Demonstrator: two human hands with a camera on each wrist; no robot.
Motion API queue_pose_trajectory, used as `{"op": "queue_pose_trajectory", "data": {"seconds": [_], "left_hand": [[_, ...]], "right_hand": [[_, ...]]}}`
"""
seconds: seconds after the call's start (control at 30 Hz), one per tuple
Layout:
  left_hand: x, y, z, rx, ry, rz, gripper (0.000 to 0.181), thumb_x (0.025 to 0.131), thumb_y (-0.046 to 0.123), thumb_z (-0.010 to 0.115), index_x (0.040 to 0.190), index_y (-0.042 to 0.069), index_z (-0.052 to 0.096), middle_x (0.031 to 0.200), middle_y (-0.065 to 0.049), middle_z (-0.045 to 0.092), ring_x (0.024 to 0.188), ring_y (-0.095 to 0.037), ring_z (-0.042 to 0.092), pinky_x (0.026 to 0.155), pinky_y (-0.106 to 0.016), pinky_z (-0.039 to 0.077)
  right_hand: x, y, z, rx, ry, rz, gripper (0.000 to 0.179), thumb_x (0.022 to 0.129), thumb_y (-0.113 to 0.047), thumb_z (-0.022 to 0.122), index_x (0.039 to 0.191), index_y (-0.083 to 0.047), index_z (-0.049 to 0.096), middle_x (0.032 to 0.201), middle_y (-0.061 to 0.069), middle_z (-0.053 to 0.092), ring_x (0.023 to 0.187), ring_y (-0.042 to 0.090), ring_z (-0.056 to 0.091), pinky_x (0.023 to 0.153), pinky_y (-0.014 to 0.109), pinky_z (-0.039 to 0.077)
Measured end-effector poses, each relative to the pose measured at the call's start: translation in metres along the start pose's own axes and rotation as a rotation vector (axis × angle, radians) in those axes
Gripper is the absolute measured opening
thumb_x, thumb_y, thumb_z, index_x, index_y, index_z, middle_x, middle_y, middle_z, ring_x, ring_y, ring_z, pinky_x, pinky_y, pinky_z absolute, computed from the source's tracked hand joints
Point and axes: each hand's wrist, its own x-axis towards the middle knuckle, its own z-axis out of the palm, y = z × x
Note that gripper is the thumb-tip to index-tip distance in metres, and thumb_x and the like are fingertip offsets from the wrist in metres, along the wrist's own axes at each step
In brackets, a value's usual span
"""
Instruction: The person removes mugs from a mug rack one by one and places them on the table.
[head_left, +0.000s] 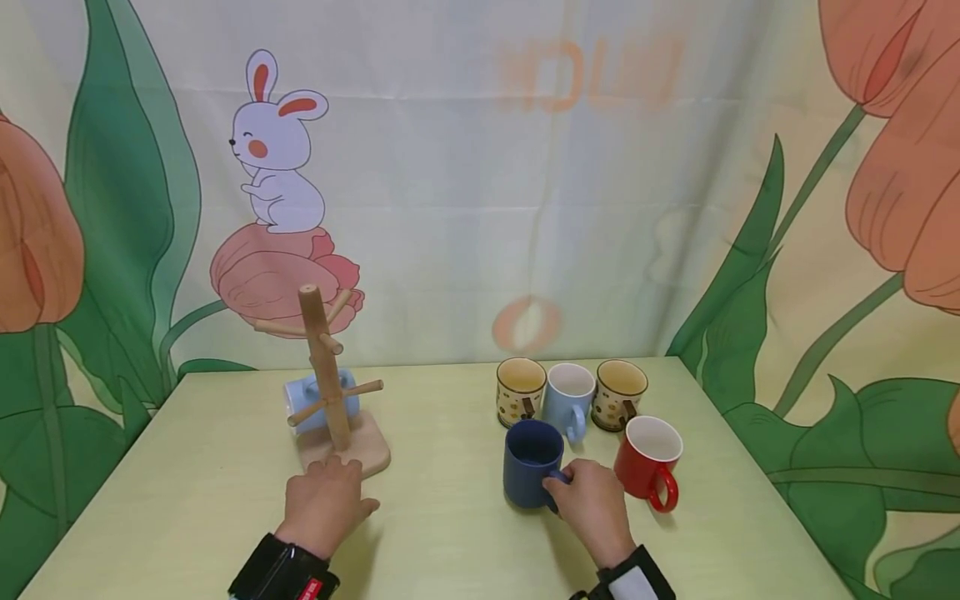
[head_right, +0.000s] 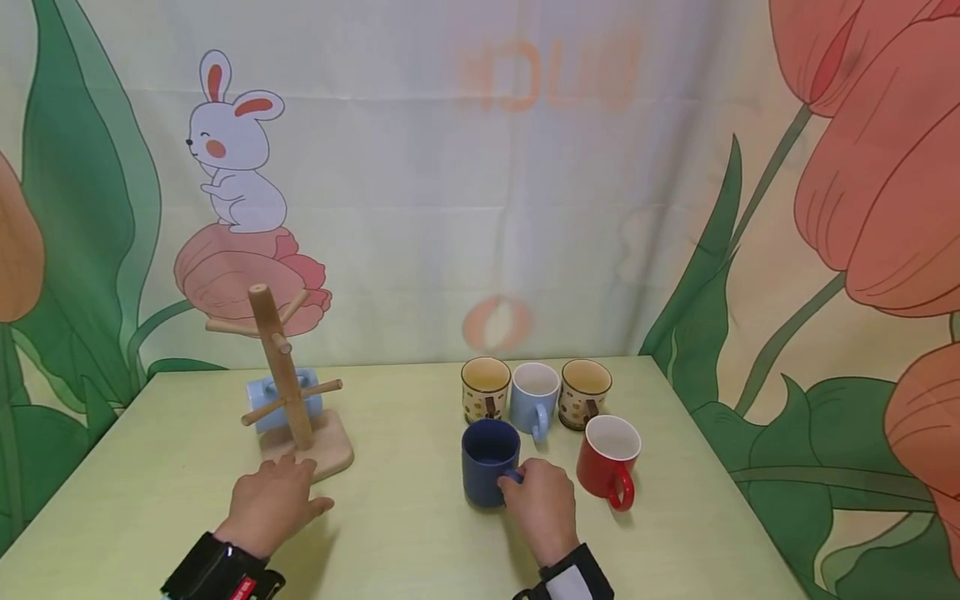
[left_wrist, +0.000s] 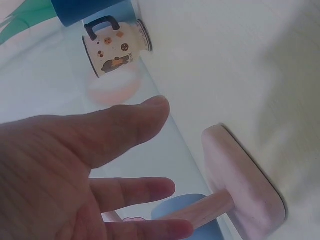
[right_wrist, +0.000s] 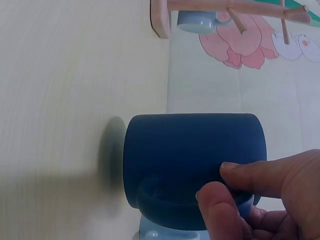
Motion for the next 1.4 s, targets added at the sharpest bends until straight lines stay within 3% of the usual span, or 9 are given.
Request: {"op": "queue_pose_trajectory", "data": {"seconds": [0.2, 0.37, 0.63, 0.87, 1.1, 1.4], "left_hand": [[-0.003, 0.000, 0.002, -0.013, 0.040, 0.000, 0.043, 0.073, 0.040, 0.077, 0.092, 0.003, 0.069, 0.085, -0.018, 0.064, 0.080, -0.037, 0.059, 0.059, -0.055, 0.052], [-0.004, -0.001, 0.004, -0.011, 0.064, -0.001, 0.041, 0.072, 0.040, 0.078, 0.090, 0.003, 0.069, 0.081, -0.016, 0.063, 0.078, -0.037, 0.060, 0.058, -0.054, 0.052], [-0.003, -0.002, 0.006, -0.015, 0.054, 0.013, 0.043, 0.073, 0.042, 0.077, 0.091, 0.004, 0.069, 0.083, -0.016, 0.063, 0.079, -0.036, 0.060, 0.058, -0.054, 0.052], [-0.004, -0.002, 0.006, -0.018, 0.034, 0.010, 0.043, 0.075, 0.041, 0.076, 0.093, 0.003, 0.068, 0.083, -0.016, 0.062, 0.080, -0.037, 0.059, 0.058, -0.054, 0.051], [-0.005, -0.001, 0.008, -0.017, 0.023, 0.023, 0.043, 0.076, 0.041, 0.075, 0.093, 0.003, 0.068, 0.082, -0.015, 0.063, 0.078, -0.035, 0.059, 0.059, -0.053, 0.051], [-0.004, -0.002, 0.011, -0.015, 0.030, 0.023, 0.042, 0.075, 0.042, 0.075, 0.091, 0.003, 0.068, 0.081, -0.014, 0.063, 0.077, -0.035, 0.059, 0.058, -0.053, 0.052]], "right_hand": [[-0.001, 0.014, -0.008, 0.011, 0.060, 0.019, 0.023, 0.079, -0.023, 0.074, 0.071, -0.003, 0.069, 0.051, 0.003, 0.063, 0.050, 0.017, 0.053, 0.045, 0.027, 0.036], [0.000, 0.027, -0.011, -0.004, 0.137, 0.023, 0.027, 0.078, -0.023, 0.073, 0.060, -0.005, 0.066, 0.046, 0.003, 0.061, 0.049, 0.019, 0.053, 0.045, 0.028, 0.034], [0.004, 0.043, -0.007, -0.018, 0.228, 0.027, 0.032, 0.078, -0.024, 0.072, 0.053, -0.006, 0.063, 0.043, 0.003, 0.062, 0.050, 0.027, 0.057, 0.045, 0.033, 0.036], [0.008, 0.049, -0.005, -0.015, 0.242, 0.083, 0.033, 0.079, -0.023, 0.071, 0.055, -0.003, 0.061, 0.046, 0.007, 0.061, 0.054, 0.031, 0.056, 0.049, 0.034, 0.036], [0.011, 0.053, -0.002, -0.018, 0.279, 0.073, 0.035, 0.079, -0.024, 0.069, 0.053, -0.004, 0.060, 0.047, 0.008, 0.062, 0.054, 0.034, 0.057, 0.047, 0.035, 0.036], [0.013, 0.053, -0.003, -0.024, 0.246, 0.089, 0.031, 0.080, -0.026, 0.070, 0.068, 0.002, 0.065, 0.054, 0.011, 0.065, 0.058, 0.034, 0.056, 0.051, 0.038, 0.040]]}}
